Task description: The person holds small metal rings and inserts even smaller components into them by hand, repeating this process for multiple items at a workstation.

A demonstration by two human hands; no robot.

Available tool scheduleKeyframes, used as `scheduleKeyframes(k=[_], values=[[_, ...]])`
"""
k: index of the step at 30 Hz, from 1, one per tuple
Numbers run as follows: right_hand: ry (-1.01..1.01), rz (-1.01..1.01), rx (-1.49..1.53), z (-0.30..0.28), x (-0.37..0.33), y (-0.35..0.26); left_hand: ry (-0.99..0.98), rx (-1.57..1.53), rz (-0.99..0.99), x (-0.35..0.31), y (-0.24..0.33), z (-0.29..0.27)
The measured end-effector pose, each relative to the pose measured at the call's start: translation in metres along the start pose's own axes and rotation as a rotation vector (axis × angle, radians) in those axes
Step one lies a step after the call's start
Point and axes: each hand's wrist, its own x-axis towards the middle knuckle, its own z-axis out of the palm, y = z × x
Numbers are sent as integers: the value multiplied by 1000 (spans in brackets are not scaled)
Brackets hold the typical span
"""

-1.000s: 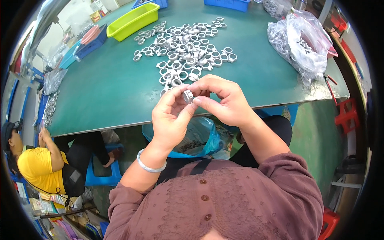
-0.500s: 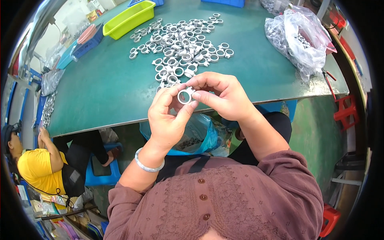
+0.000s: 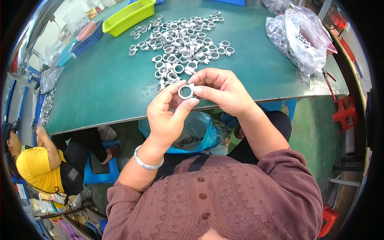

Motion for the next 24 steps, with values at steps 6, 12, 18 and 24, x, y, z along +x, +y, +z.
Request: scheduleKeyframes(k=[6,12,18,24], values=[[9,38,-22,0,0,-2,0,-188,-35,1,1,2],[-14,31,-39,-3,0,1,-20,-185,-52,1,2,1],[-29,15,2,-5,0,1,-12,-73,3,0,-3,1],[-21,-8,-7,-4,-1,0,-21,-24,39,-1,-6,1]])
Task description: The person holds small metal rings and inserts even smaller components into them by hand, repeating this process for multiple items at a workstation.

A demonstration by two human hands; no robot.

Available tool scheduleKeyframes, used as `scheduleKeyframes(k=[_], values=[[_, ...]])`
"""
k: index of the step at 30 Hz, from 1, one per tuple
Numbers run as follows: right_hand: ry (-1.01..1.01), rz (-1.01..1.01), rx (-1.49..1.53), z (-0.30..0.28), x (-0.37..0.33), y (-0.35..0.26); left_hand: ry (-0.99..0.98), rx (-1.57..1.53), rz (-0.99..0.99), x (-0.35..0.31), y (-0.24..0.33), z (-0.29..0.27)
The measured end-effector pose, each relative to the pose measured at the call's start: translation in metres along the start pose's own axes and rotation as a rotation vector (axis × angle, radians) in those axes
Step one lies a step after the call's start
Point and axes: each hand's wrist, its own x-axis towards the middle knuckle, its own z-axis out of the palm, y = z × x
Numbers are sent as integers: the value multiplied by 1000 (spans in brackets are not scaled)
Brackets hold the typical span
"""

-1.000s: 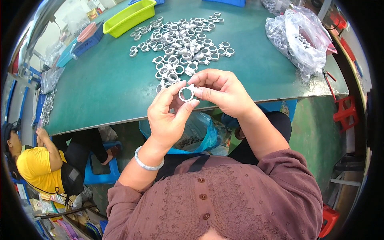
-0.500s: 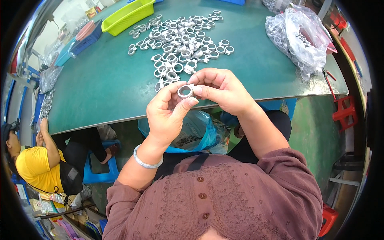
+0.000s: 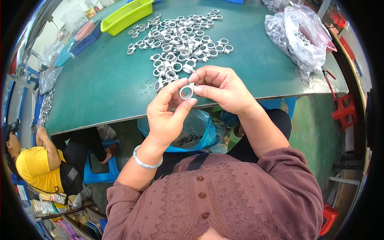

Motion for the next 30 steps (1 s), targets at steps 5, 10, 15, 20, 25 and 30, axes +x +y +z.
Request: scheduleKeyframes(k=[5,10,15,20,25,30], values=[[14,-50,-71,0,-1,1,-14,-49,12,-1,2,1],[-4,-151,-287,-3,-2,-2,-22,-135,-79,-1,4,-2],[-31,-176,-302,-3,-2,-2,47,113,139,2,2,-1],[-16,-176,-266,-2,-3,0,34,359,264,2,2,-4],[-13,-158,-274,0,-3,1,117,389,329,3,0,-3],[-15,-146,-274,1,-3,-1,86,309,223,3,3,-3]])
